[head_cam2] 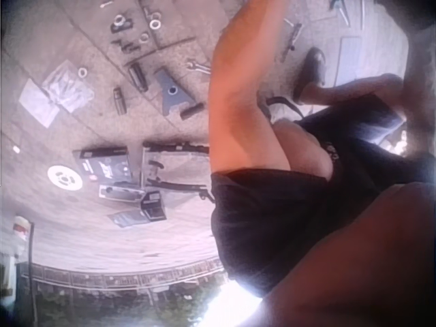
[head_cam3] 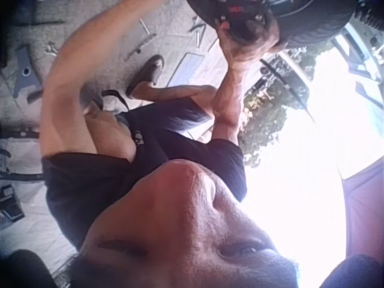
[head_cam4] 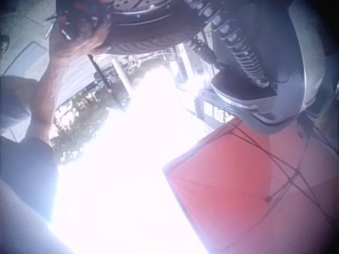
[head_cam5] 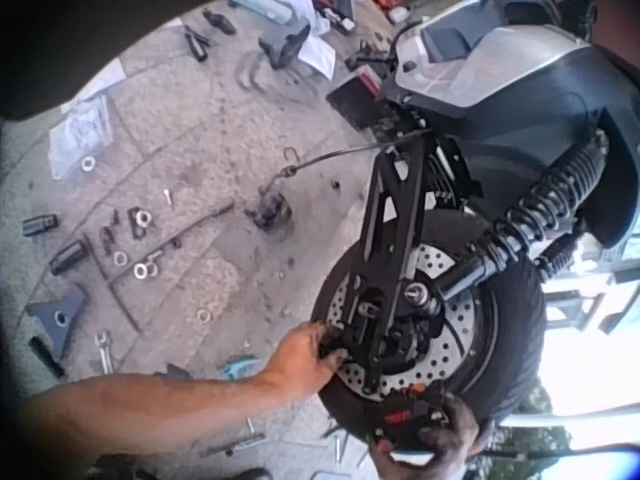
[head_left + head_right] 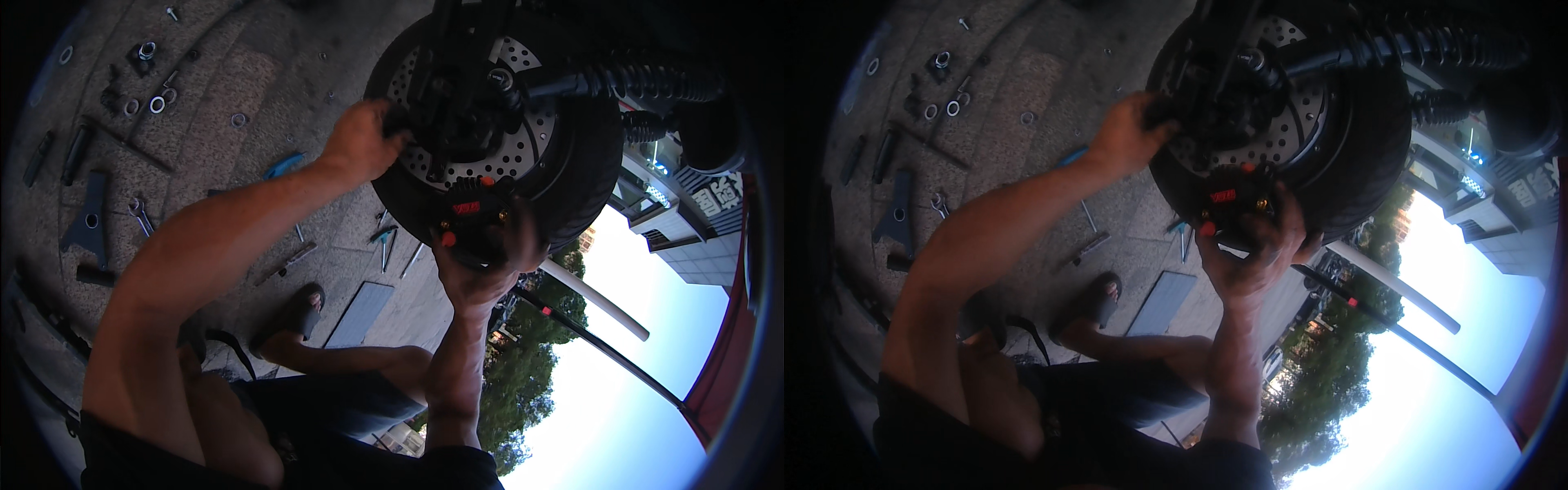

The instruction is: The person mounts a brake caliper onto the rear wheel of a motorcycle, aligning it with the brake disc and securing it with bolts. The person uses a torque wrench to tighten the bolts to the correct specification.

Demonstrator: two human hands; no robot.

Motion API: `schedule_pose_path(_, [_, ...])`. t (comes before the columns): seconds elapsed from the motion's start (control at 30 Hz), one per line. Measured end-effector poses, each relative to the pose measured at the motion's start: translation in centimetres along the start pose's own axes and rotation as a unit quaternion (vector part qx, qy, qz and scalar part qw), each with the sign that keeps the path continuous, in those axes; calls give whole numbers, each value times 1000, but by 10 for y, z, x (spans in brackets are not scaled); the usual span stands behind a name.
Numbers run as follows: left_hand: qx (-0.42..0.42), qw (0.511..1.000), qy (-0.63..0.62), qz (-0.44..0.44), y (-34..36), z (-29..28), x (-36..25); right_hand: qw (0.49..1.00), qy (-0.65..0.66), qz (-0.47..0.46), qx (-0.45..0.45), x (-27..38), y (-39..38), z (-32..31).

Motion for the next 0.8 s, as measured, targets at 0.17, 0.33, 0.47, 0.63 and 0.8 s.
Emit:
schedule_pose_path(0.17, [-29, 999, -9, 24, 1, -4, -1, 998, -43, -32, 42, 2, 14, -14])
schedule_pose_path(0.33, [-9, 999, 37, 11, 0, -5, -6, 995, -61, -44, 67, 4, 24, -21])
schedule_pose_path(0.47, [23, 999, 43, -20, -5, -9, -15, 992, -70, -82, 58, -1, 30, -25])
schedule_pose_path(0.63, [97, 993, -39, -56, -15, -6, -27, 995, -25, -12, 98, -23, 37, -36])
schedule_pose_path(0.8, [123, 989, -58, -56, -17, 3, -32, 996, -18, -32, 87, -25, 38, -36])
Point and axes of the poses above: each hand's wrist, its own y-axis towards the middle knuckle, its own z-axis out of the palm, x = y × z, the point moved 4 cm from there along y, towards the middle knuckle, and after that the axes turned 12 degrees about x, right-handed, at the moved point
